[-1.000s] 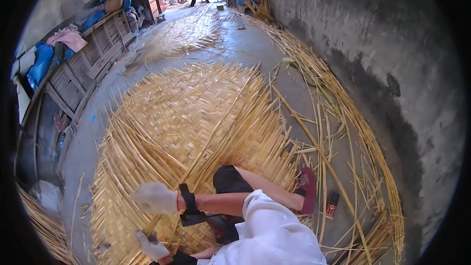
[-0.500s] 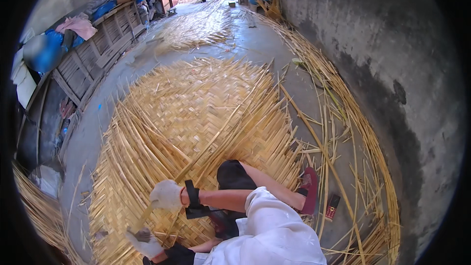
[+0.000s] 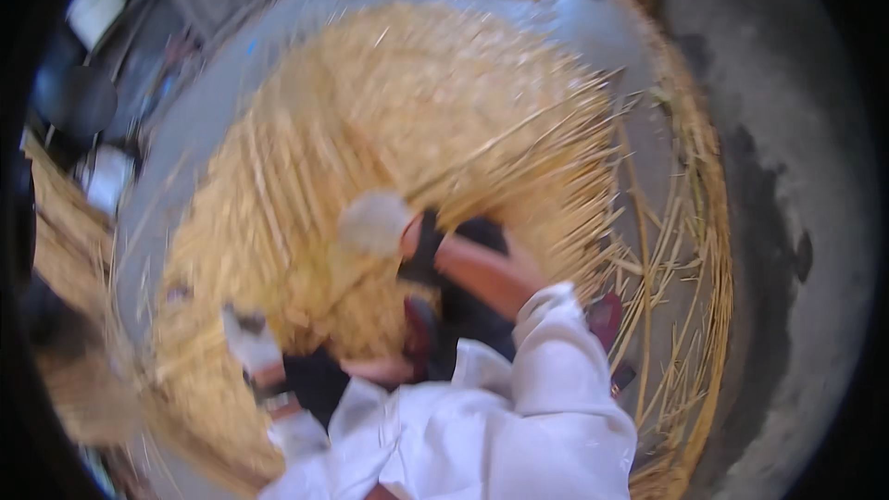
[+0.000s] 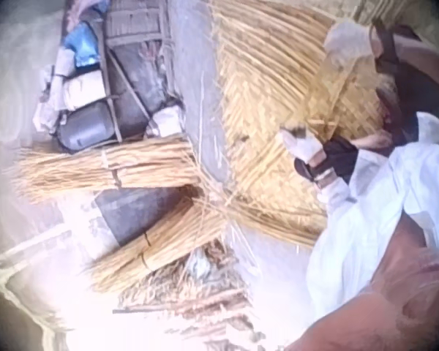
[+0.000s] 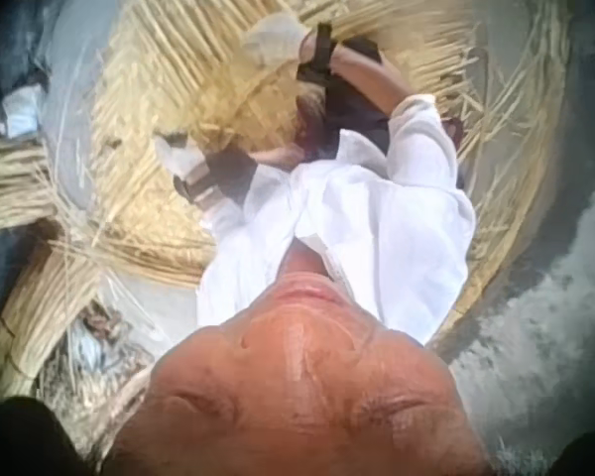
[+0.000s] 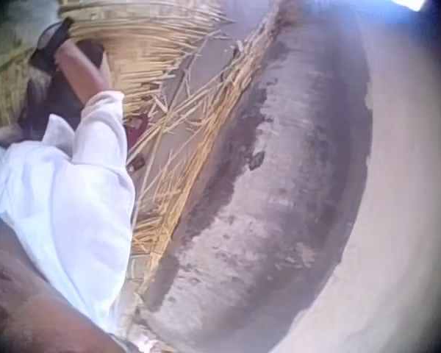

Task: Manually weave strips of bamboo or straw to create a large mat on the floor.

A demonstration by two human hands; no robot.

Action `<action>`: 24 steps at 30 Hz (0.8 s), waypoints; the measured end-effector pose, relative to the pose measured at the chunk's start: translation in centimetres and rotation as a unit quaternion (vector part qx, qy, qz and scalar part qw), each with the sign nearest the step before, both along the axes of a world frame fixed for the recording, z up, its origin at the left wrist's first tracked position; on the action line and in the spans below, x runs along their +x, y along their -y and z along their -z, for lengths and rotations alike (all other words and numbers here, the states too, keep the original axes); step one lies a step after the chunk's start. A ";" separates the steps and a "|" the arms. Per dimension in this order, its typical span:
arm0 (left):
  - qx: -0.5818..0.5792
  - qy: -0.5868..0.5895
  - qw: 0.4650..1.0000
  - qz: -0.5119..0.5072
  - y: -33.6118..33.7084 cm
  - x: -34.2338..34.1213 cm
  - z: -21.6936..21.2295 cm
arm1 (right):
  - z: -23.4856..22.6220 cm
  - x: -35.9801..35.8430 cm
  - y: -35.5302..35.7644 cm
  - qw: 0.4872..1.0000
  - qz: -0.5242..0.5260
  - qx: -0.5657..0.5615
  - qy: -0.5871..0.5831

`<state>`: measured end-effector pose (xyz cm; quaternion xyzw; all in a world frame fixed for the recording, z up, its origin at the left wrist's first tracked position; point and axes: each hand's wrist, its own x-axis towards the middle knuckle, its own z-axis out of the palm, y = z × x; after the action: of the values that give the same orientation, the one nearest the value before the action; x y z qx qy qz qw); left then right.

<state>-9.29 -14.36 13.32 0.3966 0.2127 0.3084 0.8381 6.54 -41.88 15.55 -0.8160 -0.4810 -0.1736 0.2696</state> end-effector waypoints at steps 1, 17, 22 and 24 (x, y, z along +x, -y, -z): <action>-0.030 0.040 0.998 0.027 -0.9 0.0 0.2 | 0.1 0.6 0.2 0.999 -0.019 0.027 -0.001; 0.034 -0.065 0.997 -0.017 -12.0 6.0 -2.2 | 4.0 9.7 6.6 0.931 0.257 -0.238 0.104; 0.240 -0.107 0.958 0.114 -6.2 14.4 3.9 | 5.0 12.8 6.1 0.828 0.349 0.248 -0.362; 0.201 -0.100 0.948 0.225 2.2 18.0 6.1 | 7.1 13.3 5.0 0.803 0.317 0.227 -0.452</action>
<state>8.68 -16.55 7.21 0.6236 0.1344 0.1070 0.7626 19.86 -46.93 8.48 -0.8244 0.0337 0.0344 0.5639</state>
